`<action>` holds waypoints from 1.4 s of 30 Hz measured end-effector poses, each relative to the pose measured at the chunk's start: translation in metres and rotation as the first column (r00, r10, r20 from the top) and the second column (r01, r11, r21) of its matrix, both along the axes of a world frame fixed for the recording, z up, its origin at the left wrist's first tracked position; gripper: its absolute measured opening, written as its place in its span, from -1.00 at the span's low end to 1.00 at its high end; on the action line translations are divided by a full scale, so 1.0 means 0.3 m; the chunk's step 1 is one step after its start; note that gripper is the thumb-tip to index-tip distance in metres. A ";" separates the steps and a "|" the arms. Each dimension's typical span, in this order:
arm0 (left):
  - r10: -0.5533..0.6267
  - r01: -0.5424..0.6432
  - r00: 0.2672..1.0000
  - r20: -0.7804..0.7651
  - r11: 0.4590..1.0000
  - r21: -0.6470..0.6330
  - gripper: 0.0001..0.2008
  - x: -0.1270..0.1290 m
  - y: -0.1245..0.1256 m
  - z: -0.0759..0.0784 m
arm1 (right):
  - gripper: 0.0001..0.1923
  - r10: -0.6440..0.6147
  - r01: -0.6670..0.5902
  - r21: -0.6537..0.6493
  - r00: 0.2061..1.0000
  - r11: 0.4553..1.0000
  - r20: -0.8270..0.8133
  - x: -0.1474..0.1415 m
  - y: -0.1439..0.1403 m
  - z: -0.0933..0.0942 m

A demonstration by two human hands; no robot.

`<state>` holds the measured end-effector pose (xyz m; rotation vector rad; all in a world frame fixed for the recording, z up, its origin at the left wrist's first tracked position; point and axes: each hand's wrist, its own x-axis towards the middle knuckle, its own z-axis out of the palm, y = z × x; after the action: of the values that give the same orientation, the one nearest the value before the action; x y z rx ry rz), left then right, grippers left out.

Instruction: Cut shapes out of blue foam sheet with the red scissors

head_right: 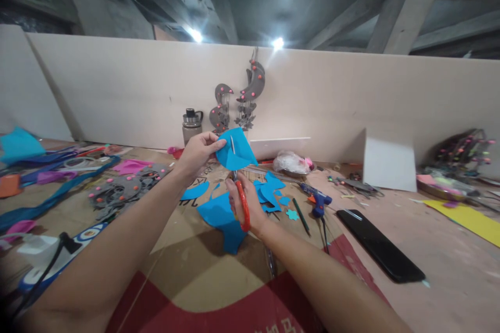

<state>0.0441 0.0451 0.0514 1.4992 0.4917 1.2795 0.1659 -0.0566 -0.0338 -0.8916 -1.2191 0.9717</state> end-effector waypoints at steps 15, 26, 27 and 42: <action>-0.023 0.024 0.999 0.028 0.999 -0.037 -0.58 0.007 0.007 -0.007 | -0.59 -0.046 0.045 0.021 0.999 0.999 0.027 0.003 0.009 -0.011; 0.081 -0.080 0.996 0.030 0.997 -0.024 -0.62 -0.011 0.011 0.008 | -0.59 -0.055 0.052 0.028 0.993 0.998 0.107 -0.001 0.008 -0.019; 0.083 -0.082 0.996 0.030 0.996 -0.028 -0.63 -0.010 0.009 0.007 | -0.59 -0.051 0.049 0.025 0.994 0.998 0.101 -0.003 0.006 -0.019; 0.011 -0.012 1.000 -0.022 1.000 -0.016 -0.66 -0.003 0.005 0.004 | -0.55 -0.007 0.007 -0.029 1.000 1.000 -0.003 -0.006 0.003 -0.010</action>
<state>0.0433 0.0466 0.0526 1.5005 0.5249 1.2662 0.1641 -0.0556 -0.0368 -0.9169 -1.2012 0.9868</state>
